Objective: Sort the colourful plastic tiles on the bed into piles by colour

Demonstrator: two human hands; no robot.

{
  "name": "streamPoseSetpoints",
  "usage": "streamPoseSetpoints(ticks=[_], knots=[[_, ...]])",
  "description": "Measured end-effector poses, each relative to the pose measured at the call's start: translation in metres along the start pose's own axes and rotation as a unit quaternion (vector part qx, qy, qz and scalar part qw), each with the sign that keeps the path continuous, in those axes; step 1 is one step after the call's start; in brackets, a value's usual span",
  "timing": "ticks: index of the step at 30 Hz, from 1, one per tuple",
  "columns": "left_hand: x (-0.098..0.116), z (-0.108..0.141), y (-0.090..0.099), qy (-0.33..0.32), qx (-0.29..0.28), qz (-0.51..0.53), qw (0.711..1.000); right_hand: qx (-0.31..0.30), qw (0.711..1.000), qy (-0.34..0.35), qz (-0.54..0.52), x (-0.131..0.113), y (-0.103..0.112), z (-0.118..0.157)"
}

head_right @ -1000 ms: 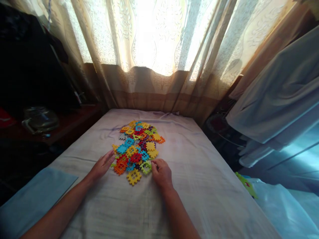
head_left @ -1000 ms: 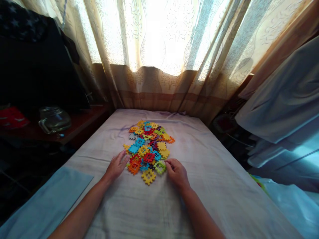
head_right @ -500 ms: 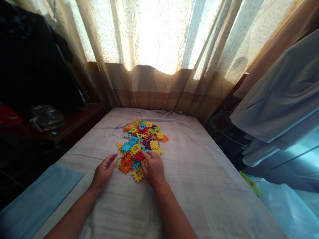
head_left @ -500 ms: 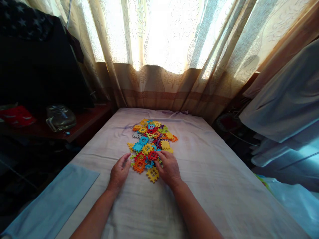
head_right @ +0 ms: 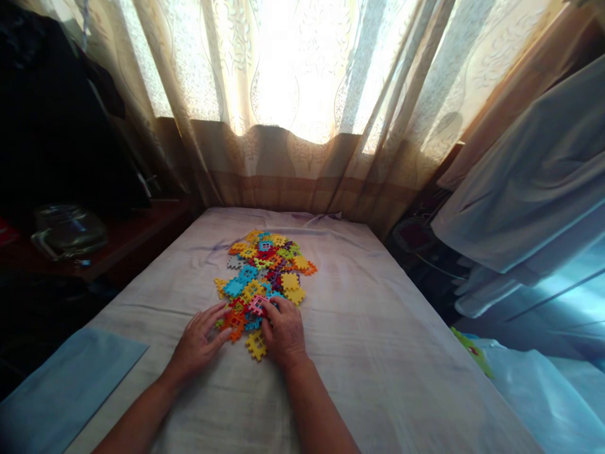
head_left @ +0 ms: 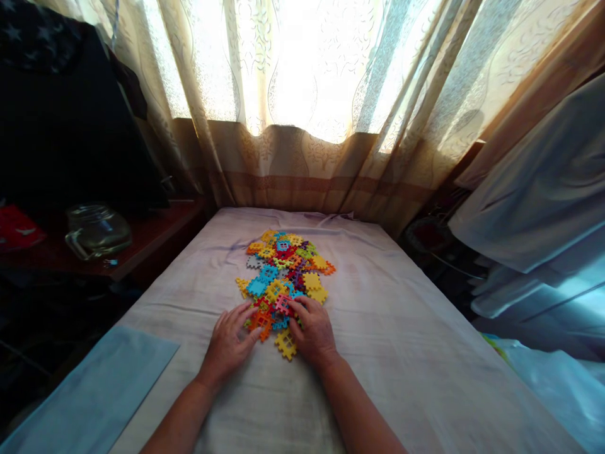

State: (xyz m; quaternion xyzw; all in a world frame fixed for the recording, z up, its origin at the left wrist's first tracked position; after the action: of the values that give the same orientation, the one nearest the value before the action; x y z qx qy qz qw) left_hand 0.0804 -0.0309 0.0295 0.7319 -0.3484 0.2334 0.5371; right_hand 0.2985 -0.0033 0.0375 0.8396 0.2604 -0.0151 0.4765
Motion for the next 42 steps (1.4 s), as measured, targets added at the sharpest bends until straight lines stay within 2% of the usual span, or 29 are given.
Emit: streamPoseSetpoints(ticks=[3,6,11,14,18,27,32,38,42], knots=[[0.002,0.002,-0.002,-0.015,-0.013,-0.053,0.998,-0.005,0.999,0.035,-0.03,-0.006,0.0,-0.001],[-0.001,0.001,-0.003,-0.022,0.003,-0.063,0.998,0.012,0.997,0.055,-0.056,-0.005,-0.001,-0.002],[-0.009,0.0,-0.005,-0.048,0.046,-0.046,0.997,0.077,0.995,-0.038,-0.041,0.024,-0.001,-0.004],[-0.014,0.001,-0.007,-0.071,0.07,-0.036,0.994,0.099,0.992,-0.067,-0.041,0.04,0.002,-0.003],[-0.018,0.002,-0.008,-0.08,0.088,-0.037,0.992,0.077,0.994,-0.073,-0.035,0.045,0.005,0.002],[-0.018,0.002,-0.007,-0.092,0.082,-0.044,0.991,-0.006,0.997,-0.065,0.043,0.023,-0.002,-0.001],[-0.015,0.003,-0.007,-0.124,0.083,-0.062,0.987,-0.002,0.999,-0.047,0.024,0.023,-0.004,-0.003],[-0.015,0.004,-0.008,-0.138,0.08,-0.068,0.985,0.052,0.998,0.011,0.014,0.024,-0.005,-0.006],[-0.014,0.004,-0.007,-0.128,0.071,-0.068,0.987,0.122,0.992,-0.016,0.014,0.04,0.005,-0.011]])
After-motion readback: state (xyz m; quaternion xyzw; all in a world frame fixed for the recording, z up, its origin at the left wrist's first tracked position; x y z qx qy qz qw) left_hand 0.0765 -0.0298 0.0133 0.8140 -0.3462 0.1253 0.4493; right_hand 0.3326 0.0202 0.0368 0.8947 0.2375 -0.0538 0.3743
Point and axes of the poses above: each hand's wrist, its own z-axis away from the middle knuckle, its own y-axis out of the back of the hand, x = y × z, the point moved 2 cm from there along -z, towards the middle knuckle, and after that the axes turned 11 degrees about z, right-handed, at the moved point
